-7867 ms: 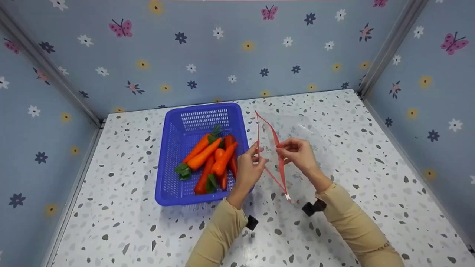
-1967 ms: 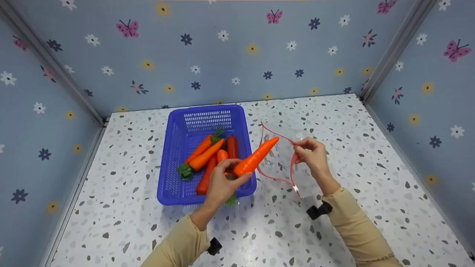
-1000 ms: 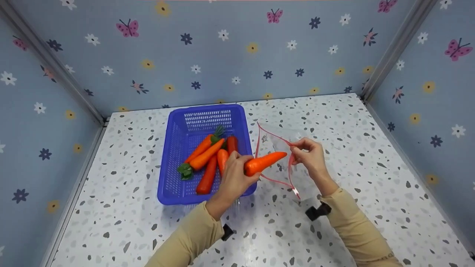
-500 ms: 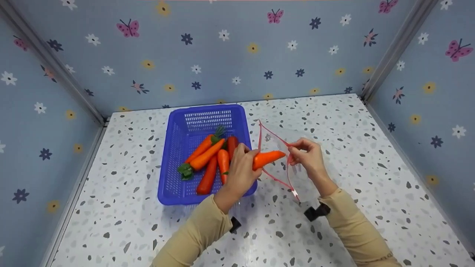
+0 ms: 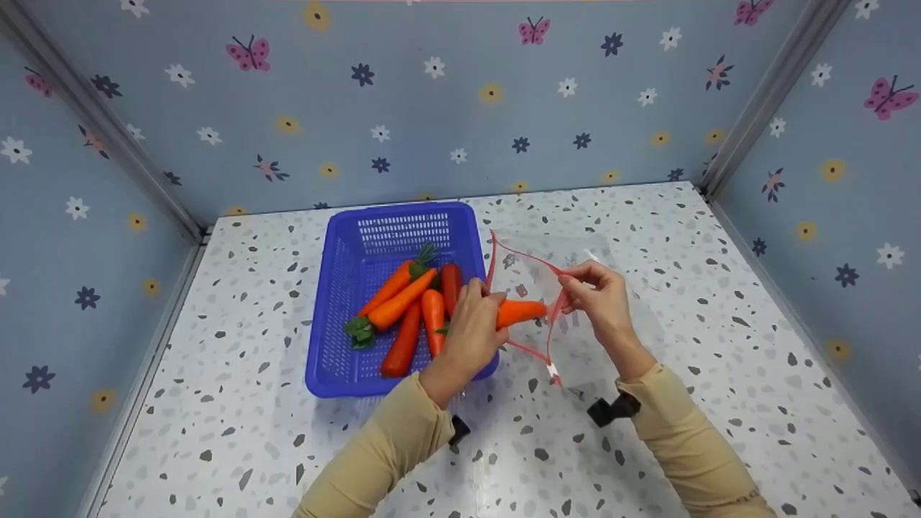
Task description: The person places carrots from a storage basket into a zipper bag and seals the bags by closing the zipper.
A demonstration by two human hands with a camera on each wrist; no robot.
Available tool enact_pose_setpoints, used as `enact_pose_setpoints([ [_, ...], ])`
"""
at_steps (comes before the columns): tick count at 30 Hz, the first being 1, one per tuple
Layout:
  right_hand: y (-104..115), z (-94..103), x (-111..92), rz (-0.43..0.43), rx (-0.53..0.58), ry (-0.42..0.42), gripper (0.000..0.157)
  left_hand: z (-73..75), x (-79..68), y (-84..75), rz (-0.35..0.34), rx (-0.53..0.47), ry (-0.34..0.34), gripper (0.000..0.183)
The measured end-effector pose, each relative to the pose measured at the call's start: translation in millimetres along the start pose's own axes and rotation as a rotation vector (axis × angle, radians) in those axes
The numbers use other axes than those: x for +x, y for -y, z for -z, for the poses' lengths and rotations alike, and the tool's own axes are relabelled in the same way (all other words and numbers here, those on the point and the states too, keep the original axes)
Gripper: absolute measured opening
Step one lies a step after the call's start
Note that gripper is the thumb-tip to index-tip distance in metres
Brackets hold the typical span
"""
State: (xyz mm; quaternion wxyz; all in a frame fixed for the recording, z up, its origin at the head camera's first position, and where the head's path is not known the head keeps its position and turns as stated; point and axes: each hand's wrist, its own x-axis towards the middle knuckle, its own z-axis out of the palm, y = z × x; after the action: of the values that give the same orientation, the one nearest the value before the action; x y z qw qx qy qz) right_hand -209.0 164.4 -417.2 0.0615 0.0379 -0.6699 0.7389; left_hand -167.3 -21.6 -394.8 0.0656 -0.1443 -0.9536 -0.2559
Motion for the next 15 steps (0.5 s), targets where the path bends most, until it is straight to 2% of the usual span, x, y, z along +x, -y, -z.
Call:
enact_pose_setpoints([
  [6,0.7,-1.7,-0.1,0.025,0.036,-0.016,0.008,-0.7,3.7,-0.7,0.003,-0.101,-0.020,0.057],
  [9,-0.5,-1.7,0.3,0.024,0.047,-0.027,0.007,-0.6,5.1,-1.1,0.001,-0.146,-0.043,0.060],
  [15,-1.6,-0.5,1.2,0.017,0.030,-0.047,0.009,-0.8,4.9,-0.1,-0.065,-0.139,-0.150,0.055],
])
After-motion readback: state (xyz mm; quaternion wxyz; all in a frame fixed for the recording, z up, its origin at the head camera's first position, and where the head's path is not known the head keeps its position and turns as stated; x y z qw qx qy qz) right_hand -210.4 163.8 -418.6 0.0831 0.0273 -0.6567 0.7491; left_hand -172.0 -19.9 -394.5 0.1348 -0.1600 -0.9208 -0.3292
